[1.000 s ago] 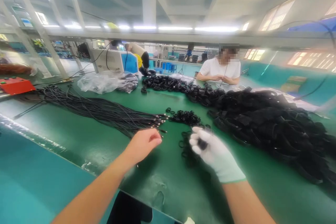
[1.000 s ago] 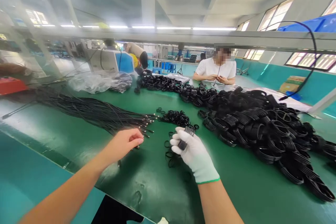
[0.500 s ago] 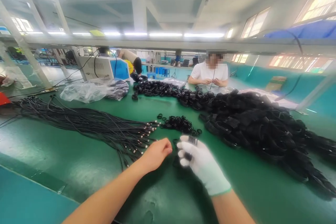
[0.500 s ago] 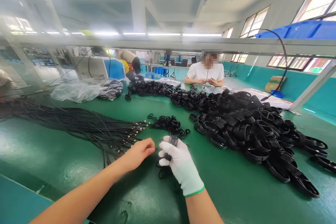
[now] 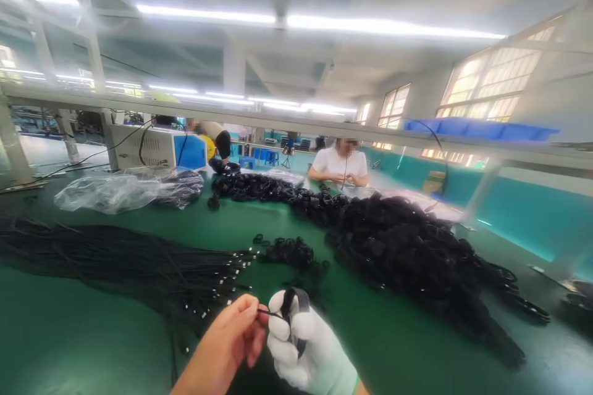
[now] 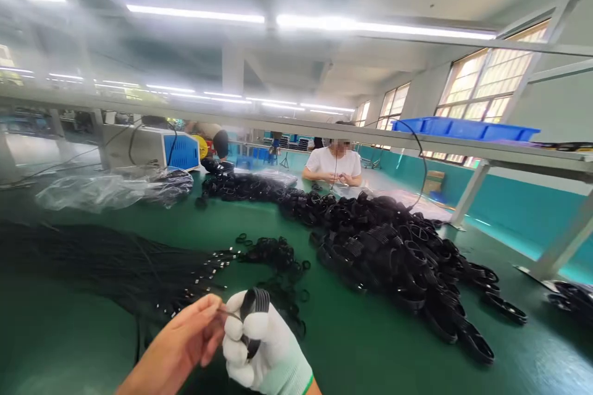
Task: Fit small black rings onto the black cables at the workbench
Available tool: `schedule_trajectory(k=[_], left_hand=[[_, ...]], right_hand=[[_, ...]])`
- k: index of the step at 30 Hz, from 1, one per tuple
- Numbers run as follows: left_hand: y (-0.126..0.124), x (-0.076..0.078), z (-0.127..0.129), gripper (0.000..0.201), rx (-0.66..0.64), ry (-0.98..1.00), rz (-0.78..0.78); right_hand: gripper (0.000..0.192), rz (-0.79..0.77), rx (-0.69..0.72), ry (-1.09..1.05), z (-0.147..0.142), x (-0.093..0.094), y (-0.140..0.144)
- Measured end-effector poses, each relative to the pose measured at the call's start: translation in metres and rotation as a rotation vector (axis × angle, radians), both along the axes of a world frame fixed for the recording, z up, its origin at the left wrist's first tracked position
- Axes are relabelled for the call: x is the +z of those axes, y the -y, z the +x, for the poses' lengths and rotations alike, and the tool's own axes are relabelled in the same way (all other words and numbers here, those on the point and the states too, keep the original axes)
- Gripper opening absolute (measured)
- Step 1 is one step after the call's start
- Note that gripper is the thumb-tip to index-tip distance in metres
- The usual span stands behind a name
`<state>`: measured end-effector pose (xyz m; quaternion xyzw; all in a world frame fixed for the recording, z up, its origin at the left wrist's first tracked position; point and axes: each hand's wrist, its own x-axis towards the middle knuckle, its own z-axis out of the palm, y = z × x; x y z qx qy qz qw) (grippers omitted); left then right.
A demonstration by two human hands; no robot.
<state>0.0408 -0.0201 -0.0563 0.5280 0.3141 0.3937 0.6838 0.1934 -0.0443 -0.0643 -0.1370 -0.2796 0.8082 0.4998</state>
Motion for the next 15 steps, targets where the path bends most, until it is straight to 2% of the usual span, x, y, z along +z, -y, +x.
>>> schedule_trajectory(k=[2,3,5,7,10,12,15], left_hand=[[0.002,0.012,-0.010,0.027,-0.120,0.157,-0.096],[0.001,0.016,-0.016,0.028,-0.180,0.155,-0.097],[-0.007,0.021,-0.025,0.026,-0.287,-0.029,-0.003],[-0.015,0.024,-0.033,0.015,-0.338,-0.354,0.179],[-0.020,0.032,-0.040,0.004,-0.351,-0.747,0.440],[-0.016,0.043,-0.041,0.009,-0.333,-0.841,0.533],[-0.007,0.059,-0.040,0.012,-0.262,-0.863,0.585]], right_hand=[[0.037,0.076,0.051,0.035,0.001,0.005,0.004],[0.035,0.096,0.041,0.066,0.001,0.007,0.005],[0.033,0.151,0.004,0.159,-0.002,0.012,0.006],[0.033,0.191,-0.034,0.273,-0.004,0.016,0.006],[0.035,0.160,-0.066,0.415,-0.005,0.021,0.005],[0.040,0.142,-0.159,0.496,-0.003,0.023,0.004],[0.044,0.114,-0.314,0.601,0.001,0.025,0.003]])
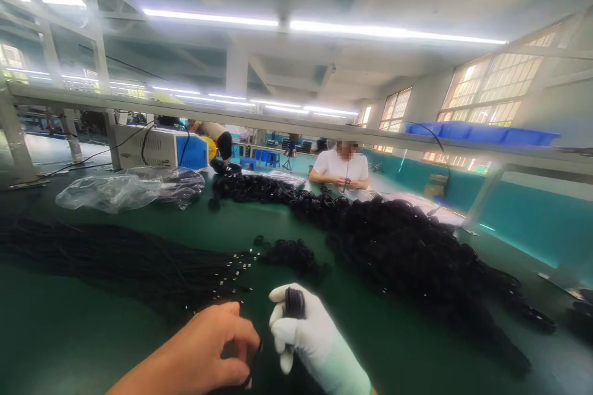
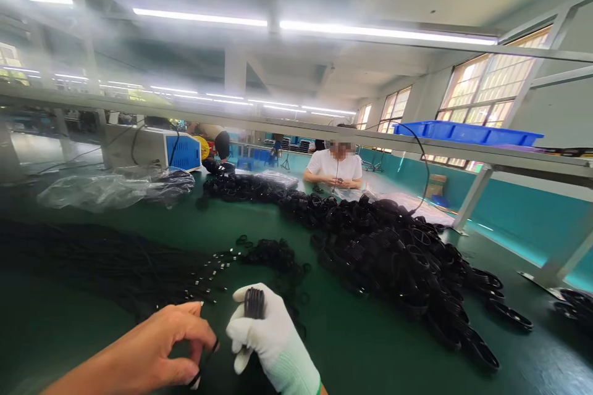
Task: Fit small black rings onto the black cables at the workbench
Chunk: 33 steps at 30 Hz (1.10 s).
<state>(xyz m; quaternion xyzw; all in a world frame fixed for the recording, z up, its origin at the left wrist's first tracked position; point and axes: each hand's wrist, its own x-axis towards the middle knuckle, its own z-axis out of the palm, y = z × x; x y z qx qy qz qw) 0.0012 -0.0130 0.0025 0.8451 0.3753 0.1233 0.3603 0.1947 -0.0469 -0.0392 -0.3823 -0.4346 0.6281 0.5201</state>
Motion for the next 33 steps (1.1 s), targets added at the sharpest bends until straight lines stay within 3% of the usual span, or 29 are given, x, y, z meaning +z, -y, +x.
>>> schedule_trajectory(k=[2,4,7,10,13,17,20,23,24,26,29,31,33], left_hand=[[0.002,0.006,0.001,0.016,0.043,0.032,0.012],[0.000,0.006,0.002,0.034,0.065,0.071,-0.011],[-0.004,-0.003,0.003,0.058,0.037,0.143,-0.073],[-0.003,-0.011,0.004,0.063,-0.020,0.179,-0.097],[0.005,-0.013,0.010,0.056,-0.023,0.106,-0.043],[0.008,-0.009,0.019,0.047,0.016,-0.059,0.110],[-0.005,-0.006,0.017,0.040,-0.044,-0.150,0.054],[-0.019,-0.008,0.011,0.014,-0.139,-0.115,-0.134],[-0.021,-0.011,0.010,0.016,-0.133,-0.085,-0.174],[-0.019,-0.019,0.009,0.022,-0.084,-0.049,-0.190],[-0.010,-0.030,0.011,0.020,-0.034,-0.037,-0.257],[-0.005,-0.030,0.010,0.015,0.024,0.082,-0.393],[-0.003,-0.026,0.009,0.013,0.117,0.323,-0.529]], right_hand=[[0.049,-0.031,0.007,0.027,0.001,0.001,0.001],[0.053,-0.059,0.093,0.073,-0.002,0.001,0.003],[0.058,-0.091,0.180,0.205,-0.011,0.001,0.006],[0.060,-0.161,0.175,0.345,-0.019,-0.002,0.006],[0.059,-0.183,0.150,0.390,-0.022,-0.011,0.005],[0.071,0.008,-0.038,0.307,-0.021,-0.024,0.007],[0.083,0.057,-0.135,0.418,-0.021,-0.025,0.007],[0.051,0.120,-0.114,0.559,-0.020,-0.017,0.007],[0.040,0.149,-0.103,0.560,-0.018,-0.013,0.008],[0.033,0.156,0.006,0.430,-0.014,-0.007,0.010],[0.042,0.080,0.303,0.033,-0.008,-0.005,0.015],[0.042,0.098,0.370,-0.152,-0.006,-0.009,0.016],[0.042,0.125,0.380,-0.228,-0.007,-0.013,0.015]])
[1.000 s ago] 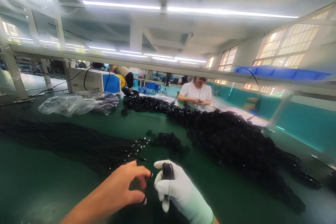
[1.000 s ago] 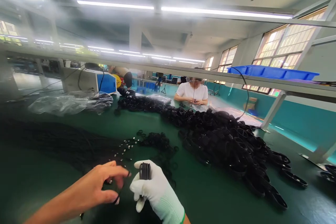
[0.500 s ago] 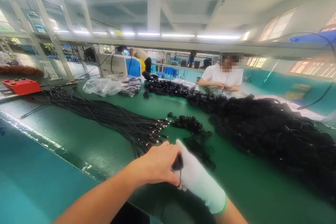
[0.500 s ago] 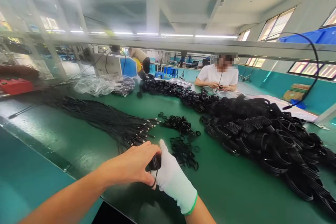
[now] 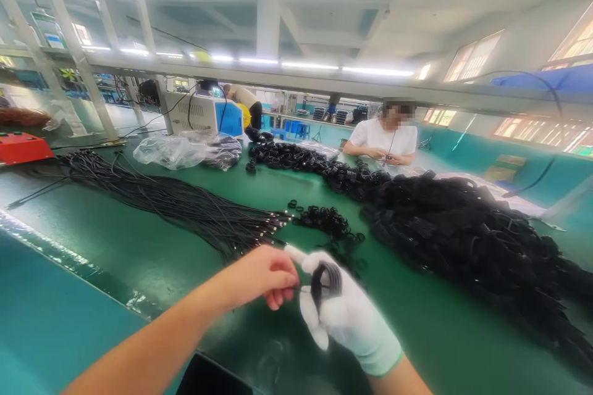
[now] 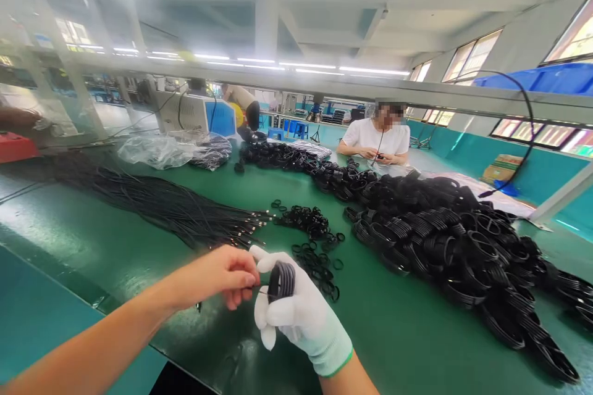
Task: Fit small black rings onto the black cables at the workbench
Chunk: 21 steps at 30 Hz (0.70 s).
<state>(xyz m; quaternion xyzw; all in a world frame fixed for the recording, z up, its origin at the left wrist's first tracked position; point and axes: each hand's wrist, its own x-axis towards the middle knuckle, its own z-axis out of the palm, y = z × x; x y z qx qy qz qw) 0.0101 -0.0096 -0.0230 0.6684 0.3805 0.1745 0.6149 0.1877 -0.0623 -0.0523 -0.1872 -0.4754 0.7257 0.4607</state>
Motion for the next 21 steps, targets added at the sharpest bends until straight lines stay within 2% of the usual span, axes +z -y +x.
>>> schedule_trajectory(k=[3,5,7,10,11,13,16,21], left_hand=[[0.001,0.010,0.000,0.017,0.145,0.289,-0.101],[0.003,0.014,0.002,0.023,0.218,0.341,-0.039],[0.006,0.017,0.006,0.031,0.265,0.264,0.182],[0.009,0.021,0.014,0.033,0.159,0.040,0.612],[0.009,0.021,0.016,0.033,0.123,-0.022,0.702],[0.008,0.022,0.019,0.031,0.139,-0.110,0.796],[0.004,0.022,0.021,0.029,0.213,-0.198,0.797],[0.000,0.019,0.018,0.023,0.233,-0.218,0.712]], right_hand=[[0.047,-0.005,0.002,-0.034,-0.004,-0.003,-0.003],[0.051,-0.021,-0.026,-0.029,-0.006,-0.004,-0.005],[0.055,-0.043,-0.038,0.001,-0.006,-0.004,-0.006],[0.057,-0.093,0.046,0.038,-0.005,-0.007,-0.008],[0.057,-0.107,0.068,0.021,-0.005,-0.009,-0.009],[0.055,-0.158,0.066,-0.048,-0.007,-0.013,-0.010],[0.044,-0.264,0.016,-0.149,-0.012,-0.016,-0.011],[0.034,-0.320,0.068,-0.216,-0.016,-0.013,-0.009]])
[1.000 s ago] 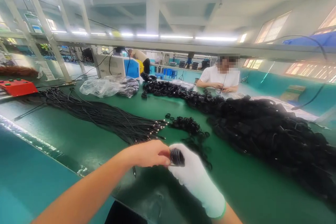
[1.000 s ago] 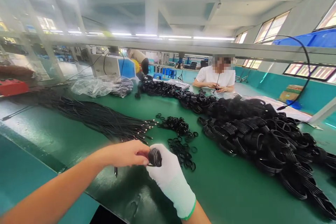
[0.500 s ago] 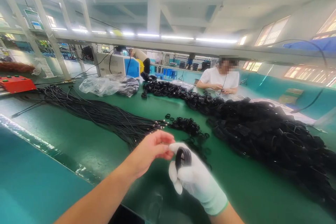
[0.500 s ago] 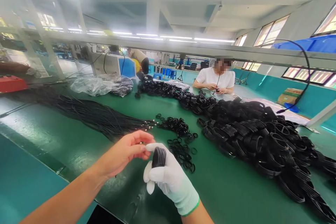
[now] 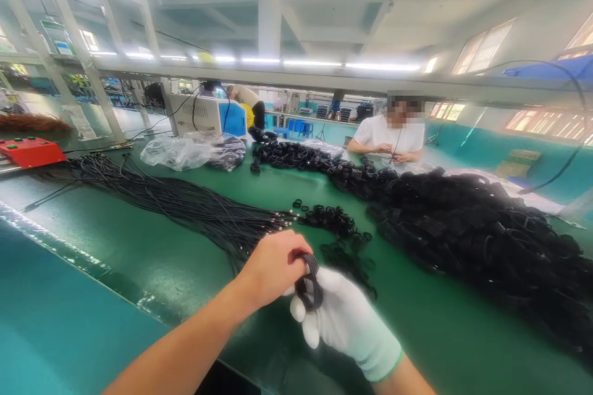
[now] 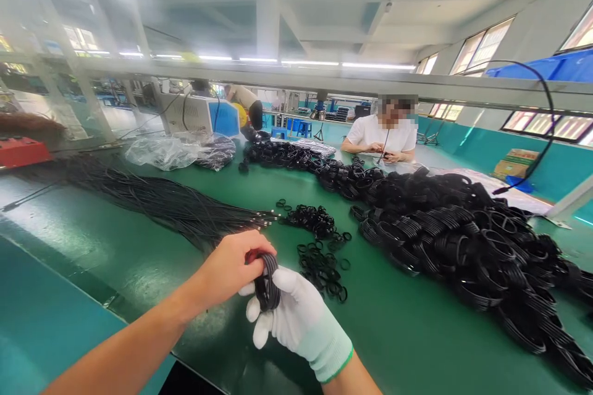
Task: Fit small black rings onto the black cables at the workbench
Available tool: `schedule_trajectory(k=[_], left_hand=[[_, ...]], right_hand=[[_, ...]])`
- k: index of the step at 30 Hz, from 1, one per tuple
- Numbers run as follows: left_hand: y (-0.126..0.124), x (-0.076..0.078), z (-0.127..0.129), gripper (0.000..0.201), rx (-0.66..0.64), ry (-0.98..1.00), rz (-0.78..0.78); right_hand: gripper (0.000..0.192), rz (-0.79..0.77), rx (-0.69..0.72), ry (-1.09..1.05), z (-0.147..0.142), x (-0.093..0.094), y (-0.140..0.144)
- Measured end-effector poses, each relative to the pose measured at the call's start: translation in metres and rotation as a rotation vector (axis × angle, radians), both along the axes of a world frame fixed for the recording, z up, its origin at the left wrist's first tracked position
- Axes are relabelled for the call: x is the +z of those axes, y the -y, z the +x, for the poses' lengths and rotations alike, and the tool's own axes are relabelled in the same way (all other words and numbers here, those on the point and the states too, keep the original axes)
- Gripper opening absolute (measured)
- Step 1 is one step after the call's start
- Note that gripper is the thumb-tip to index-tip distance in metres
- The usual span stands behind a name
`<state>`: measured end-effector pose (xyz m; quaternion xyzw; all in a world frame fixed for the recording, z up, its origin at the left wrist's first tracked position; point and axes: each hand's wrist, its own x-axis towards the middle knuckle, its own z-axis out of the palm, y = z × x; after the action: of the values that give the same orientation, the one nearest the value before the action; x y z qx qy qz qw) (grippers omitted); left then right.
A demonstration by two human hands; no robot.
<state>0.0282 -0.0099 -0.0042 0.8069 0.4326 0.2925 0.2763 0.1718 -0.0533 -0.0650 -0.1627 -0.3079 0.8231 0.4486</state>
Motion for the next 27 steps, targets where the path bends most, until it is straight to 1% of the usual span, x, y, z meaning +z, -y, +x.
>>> schedule_trajectory(k=[2,3,4,6,7,8,9,10,11,13,14,15,16,17,18,20,22,24,27], left_hand=[[-0.003,0.000,-0.005,0.021,-0.003,0.014,-0.047],[-0.006,0.000,-0.008,0.022,-0.038,0.033,-0.086],[-0.009,0.000,-0.012,0.027,-0.107,0.069,-0.137],[-0.016,0.000,-0.020,0.040,-0.307,0.184,-0.265],[-0.019,0.000,-0.023,0.044,-0.401,0.248,-0.332],[-0.022,-0.001,-0.025,0.043,-0.466,0.299,-0.389],[-0.024,-0.001,-0.025,0.039,-0.491,0.324,-0.430],[-0.025,-0.002,-0.025,0.036,-0.474,0.313,-0.445],[-0.025,-0.002,-0.023,0.034,-0.425,0.272,-0.430],[-0.021,0.000,-0.018,0.031,-0.277,0.166,-0.330],[-0.018,0.000,-0.016,0.030,-0.190,0.136,-0.266],[-0.014,0.001,-0.014,0.028,-0.101,0.134,-0.217],[-0.010,0.000,-0.013,0.026,-0.025,0.155,-0.202],[-0.006,-0.001,-0.012,0.026,0.027,0.189,-0.230],[-0.001,-0.003,-0.012,0.025,0.053,0.222,-0.291],[0.007,-0.009,-0.013,0.019,0.022,0.280,-0.459],[0.012,-0.016,-0.013,0.011,-0.040,0.354,-0.577],[0.015,-0.023,-0.012,0.008,-0.079,0.446,-0.619],[0.015,-0.029,-0.011,0.008,-0.136,0.537,-0.649]], right_hand=[[0.034,-0.030,-0.003,-0.026,0.002,0.002,0.001],[0.035,-0.061,0.007,-0.044,0.003,0.004,0.001],[0.037,-0.095,0.023,-0.067,0.004,0.005,0.001],[0.040,-0.165,0.097,-0.094,0.004,0.008,0.001],[0.042,-0.191,0.145,-0.087,0.004,0.010,0.001],[0.043,-0.202,0.179,-0.071,0.003,0.011,0.000],[0.044,-0.190,0.179,-0.045,0.002,0.012,0.000],[0.043,-0.155,0.137,-0.007,0.000,0.012,-0.001],[0.041,-0.097,0.061,0.043,-0.001,0.012,-0.002],[0.038,0.051,-0.115,0.159,-0.001,0.011,-0.003],[0.040,0.107,-0.173,0.215,0.000,0.010,-0.004],[0.045,0.137,-0.198,0.258,0.002,0.010,-0.004],[0.049,0.142,-0.200,0.280,0.003,0.010,-0.005],[0.052,0.132,-0.192,0.285,0.005,0.010,-0.005],[0.052,0.121,-0.186,0.282,0.006,0.011,-0.005],[0.053,0.125,-0.163,0.289,0.006,0.013,-0.005],[0.051,0.158,-0.140,0.312,0.003,0.014,-0.004],[0.049,0.179,-0.123,0.321,0.001,0.014,-0.004],[0.044,0.150,-0.104,0.292,-0.002,0.012,-0.002]])
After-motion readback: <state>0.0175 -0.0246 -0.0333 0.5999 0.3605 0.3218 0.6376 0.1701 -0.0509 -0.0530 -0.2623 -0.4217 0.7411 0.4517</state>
